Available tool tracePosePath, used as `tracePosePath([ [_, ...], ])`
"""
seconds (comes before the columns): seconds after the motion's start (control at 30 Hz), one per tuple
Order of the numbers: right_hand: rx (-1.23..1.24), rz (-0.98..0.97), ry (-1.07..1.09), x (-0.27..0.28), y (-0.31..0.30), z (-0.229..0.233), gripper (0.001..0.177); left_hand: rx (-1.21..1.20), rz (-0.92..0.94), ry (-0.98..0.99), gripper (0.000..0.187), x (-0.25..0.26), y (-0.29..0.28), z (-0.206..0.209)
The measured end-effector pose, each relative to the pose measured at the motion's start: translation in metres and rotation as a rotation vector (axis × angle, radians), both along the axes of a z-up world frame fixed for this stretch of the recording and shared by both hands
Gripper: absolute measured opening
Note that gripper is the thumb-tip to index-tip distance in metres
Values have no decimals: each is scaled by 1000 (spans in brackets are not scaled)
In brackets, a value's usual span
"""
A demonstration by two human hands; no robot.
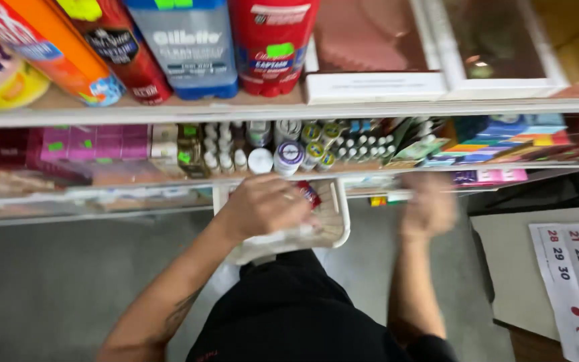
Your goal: The person takes small boxes from a white basket and places them on a shelf, arranging them in a row. They then pick up red and blue bottles from the basket and place them on the shelf next to other products.
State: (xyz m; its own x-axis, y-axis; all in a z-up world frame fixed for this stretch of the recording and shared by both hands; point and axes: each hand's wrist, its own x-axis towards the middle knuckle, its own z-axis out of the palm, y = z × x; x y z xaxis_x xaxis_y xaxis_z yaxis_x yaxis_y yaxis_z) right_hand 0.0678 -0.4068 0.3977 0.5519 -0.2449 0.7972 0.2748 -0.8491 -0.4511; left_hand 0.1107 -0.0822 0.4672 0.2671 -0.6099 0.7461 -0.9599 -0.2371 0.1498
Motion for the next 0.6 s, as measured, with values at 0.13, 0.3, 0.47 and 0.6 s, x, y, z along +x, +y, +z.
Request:
tracePosePath([
  [0.13, 481, 406, 911, 22, 47, -166, 25, 388, 427, 806, 17, -14, 48, -199],
  [0.3, 156, 377, 1004, 56, 47, -362, 33, 722, 444, 645, 16, -76, 91, -366],
  [0.47, -248, 124, 1333, 82, 44, -452, 60, 760, 415, 611, 18, -107, 83, -398],
  [0.6, -258, 42, 1488, 104, 61, -461, 92, 879, 392, 763, 15, -92, 83, -427],
])
